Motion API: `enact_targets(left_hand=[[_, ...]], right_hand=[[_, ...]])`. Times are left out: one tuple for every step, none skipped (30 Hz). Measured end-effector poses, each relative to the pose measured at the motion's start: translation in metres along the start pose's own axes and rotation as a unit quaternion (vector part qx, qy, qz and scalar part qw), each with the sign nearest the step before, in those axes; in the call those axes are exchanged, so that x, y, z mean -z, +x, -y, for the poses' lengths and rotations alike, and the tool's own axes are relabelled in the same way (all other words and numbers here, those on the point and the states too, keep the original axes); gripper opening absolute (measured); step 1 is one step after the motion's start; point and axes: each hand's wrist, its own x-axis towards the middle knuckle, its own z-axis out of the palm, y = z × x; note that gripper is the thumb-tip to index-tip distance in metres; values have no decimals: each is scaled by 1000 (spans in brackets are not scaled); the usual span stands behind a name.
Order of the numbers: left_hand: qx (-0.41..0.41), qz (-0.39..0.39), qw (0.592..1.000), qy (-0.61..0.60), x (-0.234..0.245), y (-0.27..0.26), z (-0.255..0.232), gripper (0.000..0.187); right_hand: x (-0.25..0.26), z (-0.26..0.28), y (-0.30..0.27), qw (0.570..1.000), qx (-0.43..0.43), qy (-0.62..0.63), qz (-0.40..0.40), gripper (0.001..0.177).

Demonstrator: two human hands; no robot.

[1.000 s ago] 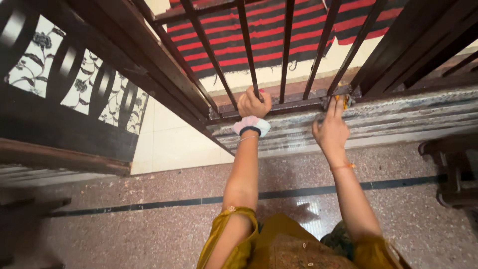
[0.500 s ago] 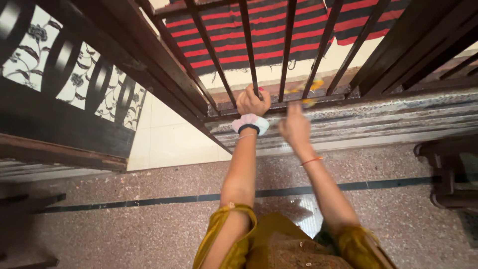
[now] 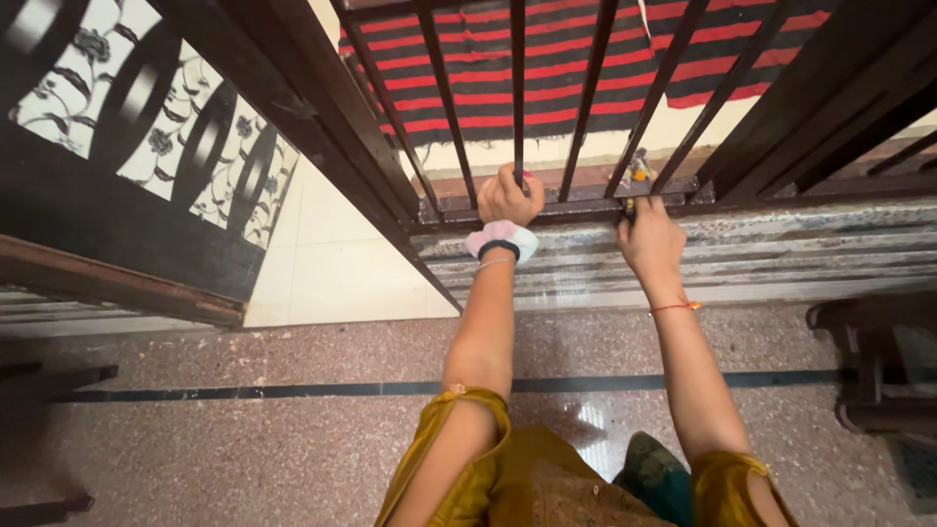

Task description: The person wipes the metal bars and the lower frame of a black gate using a patterned cloth, handling different sections of the grate one at a time.

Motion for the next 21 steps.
enact_targets(left_hand=[[5,8,1000,-6,0,-1,0,21],[11,17,1000,-12,1,-2,1,21],[14,23,999,-19,1,-1,1,20],[13,21,1000,-14,1,-1,1,20],[12,18,1000,-10,1,0,0,19],[11,15,1000,-7,1,0,-1,19],[8,10,1000,-3,1,-1,-1,19],[5,4,1000,1,1,-1,-1,19],[-1,-2,1000,3,-1,1,-1,20],[-1,2,1000,-2,1,1,0,20],[0,5,1000,-8,3,1,0,21],[1,8,1000,-14,3,1,-1,21],[1,6,1000,-7,3,0,-2,21],[1,4,1000,0,1,0,-2,21],[-1,0,1000,8,1,1,0,20],[0,9,1000,2,3,0,0,20],[1,14,1000,-6,3,0,1,20],[2,20,1000,-14,2,0,2,20],[3,21,1000,-8,1,-1,3,20],[5,23,1000,-1,1,-2,4,20],[7,22,1000,5,-1,-2,4,20]], right_hand=[[-2,1,-5,1000,9,19,-19,46],[-3,3,-10,998,17,39,-37,46],[-4,5,-12,996,27,59,-59,46],[-3,5,-17,994,37,73,-77,42],[-1,5,-23,991,46,87,-95,39],[1,4,-28,987,56,101,-114,37],[5,-2,-31,986,31,139,-84,35],[11,-12,-35,983,6,175,-54,34],[16,-20,-36,977,-20,212,-26,33],[21,-29,-37,972,-14,217,-83,27],[30,-40,-38,965,-5,220,-140,22],[35,-47,-38,955,4,221,-196,17],[36,-51,-36,958,30,187,-214,23],[39,-56,-29,959,57,153,-230,30],[41,-56,-22,957,86,121,-247,37],[38,-51,-19,975,54,77,-202,43],[34,-44,-14,987,23,33,-159,48],[33,-39,-11,993,-6,-11,-113,53],[34,-37,-12,993,-12,-7,-114,54],[36,-33,-16,993,-17,-4,-114,55],[40,-29,-19,993,-21,-2,-115,57]])
